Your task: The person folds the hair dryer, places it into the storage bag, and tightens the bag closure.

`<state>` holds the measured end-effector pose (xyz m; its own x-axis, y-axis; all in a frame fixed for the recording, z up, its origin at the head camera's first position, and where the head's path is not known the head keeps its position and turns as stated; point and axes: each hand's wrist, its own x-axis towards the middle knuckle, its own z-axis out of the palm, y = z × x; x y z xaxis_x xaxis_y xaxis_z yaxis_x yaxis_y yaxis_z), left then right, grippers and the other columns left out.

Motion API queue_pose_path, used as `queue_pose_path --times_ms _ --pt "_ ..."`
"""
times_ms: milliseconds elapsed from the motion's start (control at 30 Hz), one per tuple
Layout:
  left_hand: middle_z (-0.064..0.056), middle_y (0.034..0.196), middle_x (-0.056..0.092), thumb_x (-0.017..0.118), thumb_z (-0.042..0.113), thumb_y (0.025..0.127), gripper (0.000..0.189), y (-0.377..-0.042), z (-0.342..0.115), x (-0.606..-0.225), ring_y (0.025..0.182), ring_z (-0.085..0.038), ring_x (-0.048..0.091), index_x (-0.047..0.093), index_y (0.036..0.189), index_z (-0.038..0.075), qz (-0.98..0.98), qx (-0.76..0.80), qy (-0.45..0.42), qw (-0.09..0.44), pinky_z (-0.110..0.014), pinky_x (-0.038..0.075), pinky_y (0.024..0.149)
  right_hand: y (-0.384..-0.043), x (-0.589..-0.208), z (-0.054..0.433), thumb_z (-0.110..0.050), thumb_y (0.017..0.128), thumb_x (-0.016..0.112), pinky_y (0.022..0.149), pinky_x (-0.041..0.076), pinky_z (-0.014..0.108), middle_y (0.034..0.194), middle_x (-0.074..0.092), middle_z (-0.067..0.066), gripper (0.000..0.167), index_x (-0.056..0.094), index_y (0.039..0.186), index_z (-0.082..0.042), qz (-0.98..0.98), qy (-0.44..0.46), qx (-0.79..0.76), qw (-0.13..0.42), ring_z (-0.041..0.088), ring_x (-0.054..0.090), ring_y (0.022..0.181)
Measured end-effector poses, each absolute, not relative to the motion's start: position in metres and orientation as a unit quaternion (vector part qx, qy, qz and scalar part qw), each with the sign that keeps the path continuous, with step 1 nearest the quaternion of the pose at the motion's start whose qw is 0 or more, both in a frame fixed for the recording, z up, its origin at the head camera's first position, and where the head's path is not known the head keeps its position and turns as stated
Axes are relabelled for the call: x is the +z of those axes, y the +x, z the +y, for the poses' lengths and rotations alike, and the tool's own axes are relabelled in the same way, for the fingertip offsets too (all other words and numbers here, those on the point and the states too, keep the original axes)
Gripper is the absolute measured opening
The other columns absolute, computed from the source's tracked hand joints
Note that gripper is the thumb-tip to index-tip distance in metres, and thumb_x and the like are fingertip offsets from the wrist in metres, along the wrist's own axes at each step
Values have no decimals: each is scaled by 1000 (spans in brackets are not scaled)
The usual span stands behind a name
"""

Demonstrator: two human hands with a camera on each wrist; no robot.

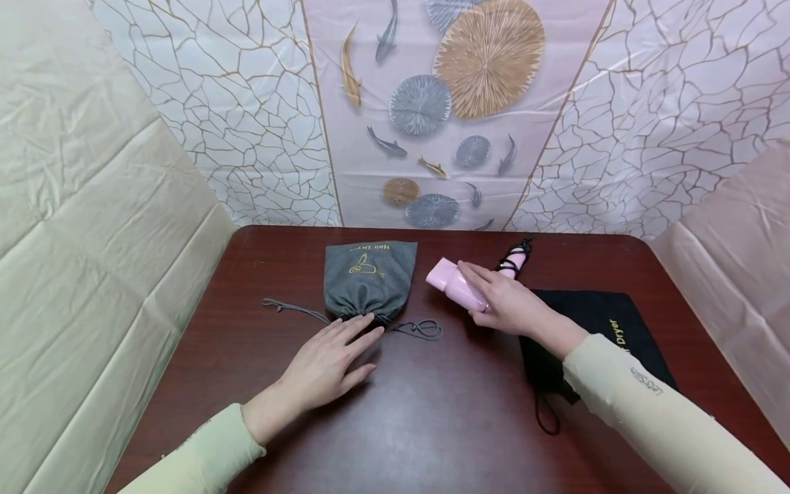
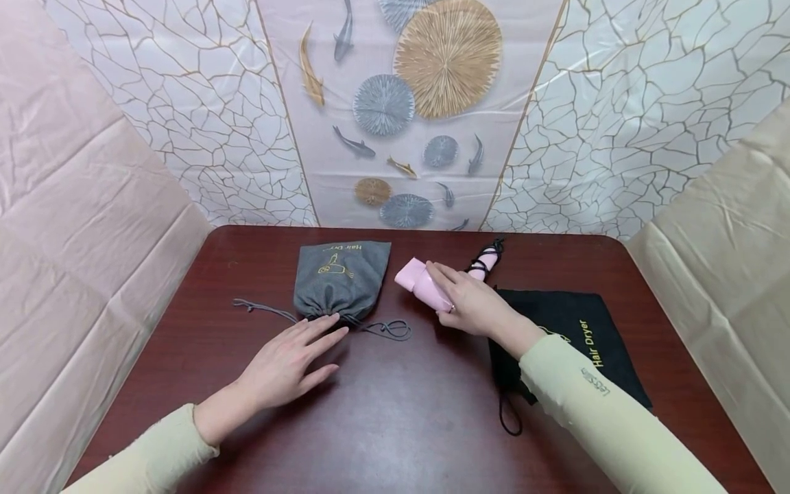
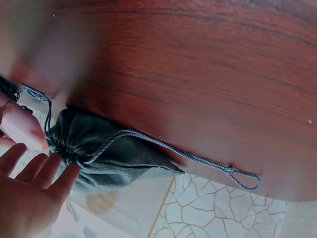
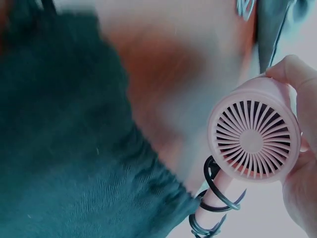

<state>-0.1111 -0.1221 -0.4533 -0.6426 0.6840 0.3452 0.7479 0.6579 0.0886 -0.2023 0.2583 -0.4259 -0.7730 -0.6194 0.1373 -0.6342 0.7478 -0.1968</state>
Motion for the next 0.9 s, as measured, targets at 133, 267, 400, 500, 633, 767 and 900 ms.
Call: queue_pose_path --times_ms 133,267,400,500,633,767,900 --pt "-15 156 57 75 34 99 58 -111 -122 -452 143 -30 57 61 151 11 -895 -111 -406 147 -53 49 114 -181 -424 249 -20 85 82 96 58 55 159 49 28 90 40 161 3 -924 363 111 42 42 66 123" --pt "-15 156 57 75 34 99 58 -109 -123 -451 143 -31 57 61 151 12 -893 -108 -410 149 -52 49 115 -163 -427 243 -20 83 83 94 60 52 155 53 27 88 45 158 5 -911 394 106 62 40 68 122" --pt "-15 155 58 76 34 99 59 -109 -125 -451 142 -32 58 61 151 12 -892 -105 -413 149 -52 48 115 -149 -432 238 -21 83 85 91 61 50 153 56 25 88 46 157 5 -903 413 101 67 39 68 121" --pt "-15 155 58 76 35 99 59 -109 -126 -452 141 -33 58 61 151 12 -892 -102 -416 147 -52 48 115 -141 -435 234 -21 84 86 91 61 49 154 56 23 88 46 158 3 -900 421 98 61 38 67 124" --pt "-15 155 58 75 35 99 59 -109 -127 -452 141 -33 58 60 152 13 -892 -99 -418 143 -52 48 115 -131 -439 230 -20 82 87 92 61 49 153 57 22 88 46 158 2 -895 431 99 57 38 66 125" --pt "-14 156 57 75 35 99 59 -108 -128 -452 140 -32 59 61 152 14 -891 -99 -421 141 -53 48 115 -124 -442 227 -17 80 88 94 61 50 152 57 22 90 47 157 2 -887 446 103 61 37 66 125" --pt "-13 157 57 75 36 99 59 -107 -129 -452 140 -32 59 61 152 14 -890 -98 -423 137 -53 48 115 -119 -444 224 -17 81 88 95 60 50 154 55 22 91 45 159 2 -885 451 100 56 37 65 127"
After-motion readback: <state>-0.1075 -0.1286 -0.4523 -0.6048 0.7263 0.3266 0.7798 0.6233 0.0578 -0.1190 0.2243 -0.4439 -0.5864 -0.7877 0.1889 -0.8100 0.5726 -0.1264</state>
